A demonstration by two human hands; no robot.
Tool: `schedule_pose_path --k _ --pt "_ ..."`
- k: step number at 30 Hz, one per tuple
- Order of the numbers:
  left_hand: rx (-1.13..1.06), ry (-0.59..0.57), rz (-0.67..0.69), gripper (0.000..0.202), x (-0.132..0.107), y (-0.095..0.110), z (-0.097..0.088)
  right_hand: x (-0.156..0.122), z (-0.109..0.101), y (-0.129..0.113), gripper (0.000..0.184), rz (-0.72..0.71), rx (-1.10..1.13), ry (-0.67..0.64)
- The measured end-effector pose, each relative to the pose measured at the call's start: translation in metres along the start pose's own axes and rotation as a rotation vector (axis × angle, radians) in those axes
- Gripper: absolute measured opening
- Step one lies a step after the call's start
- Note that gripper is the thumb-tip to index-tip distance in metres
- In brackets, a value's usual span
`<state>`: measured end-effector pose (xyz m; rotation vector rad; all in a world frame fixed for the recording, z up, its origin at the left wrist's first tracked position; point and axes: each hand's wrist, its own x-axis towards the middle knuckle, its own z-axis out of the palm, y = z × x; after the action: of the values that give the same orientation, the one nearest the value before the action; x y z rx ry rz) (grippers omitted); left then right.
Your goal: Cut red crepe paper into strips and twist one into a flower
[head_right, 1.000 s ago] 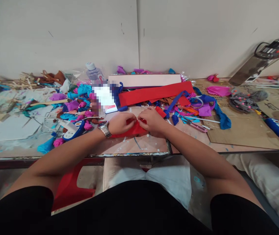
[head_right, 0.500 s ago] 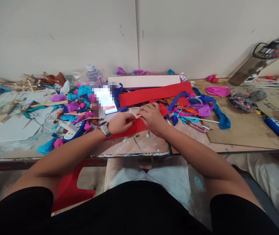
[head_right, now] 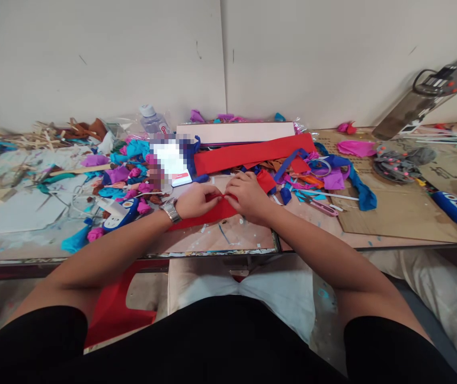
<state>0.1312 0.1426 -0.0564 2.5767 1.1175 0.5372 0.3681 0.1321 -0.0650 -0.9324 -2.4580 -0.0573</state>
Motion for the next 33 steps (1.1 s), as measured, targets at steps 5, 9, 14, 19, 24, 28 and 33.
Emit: schedule_pose_path --k 5,9,14,19,24,28,33 --pt "-0.081 -0.021 -0.007 0.027 0.001 -0.001 -0.002 -0.001 0.002 0.002 0.019 0.002 0.031 -0.01" --pt "-0.143 -0.052 -0.015 0.03 0.001 0.0 -0.004 -0.001 0.004 0.003 0.018 0.015 0.062 -0.019" --pt "-0.189 -0.09 -0.024 0.033 0.002 -0.003 -0.005 -0.002 0.006 0.006 0.019 0.015 0.072 0.004" --pt "-0.199 -0.102 -0.042 0.037 0.002 0.0 -0.007 0.0 0.006 0.007 0.018 0.011 0.091 -0.008" --pt "-0.16 -0.118 -0.064 0.039 0.002 0.003 -0.012 0.001 0.006 0.008 0.019 0.003 0.079 -0.015" --pt "-0.117 -0.106 -0.088 0.039 0.003 0.001 -0.012 0.002 0.007 0.009 0.02 -0.01 0.083 -0.03" --pt "-0.111 -0.116 -0.083 0.03 0.003 0.0 -0.011 0.001 0.009 0.008 0.02 -0.012 0.095 -0.028"
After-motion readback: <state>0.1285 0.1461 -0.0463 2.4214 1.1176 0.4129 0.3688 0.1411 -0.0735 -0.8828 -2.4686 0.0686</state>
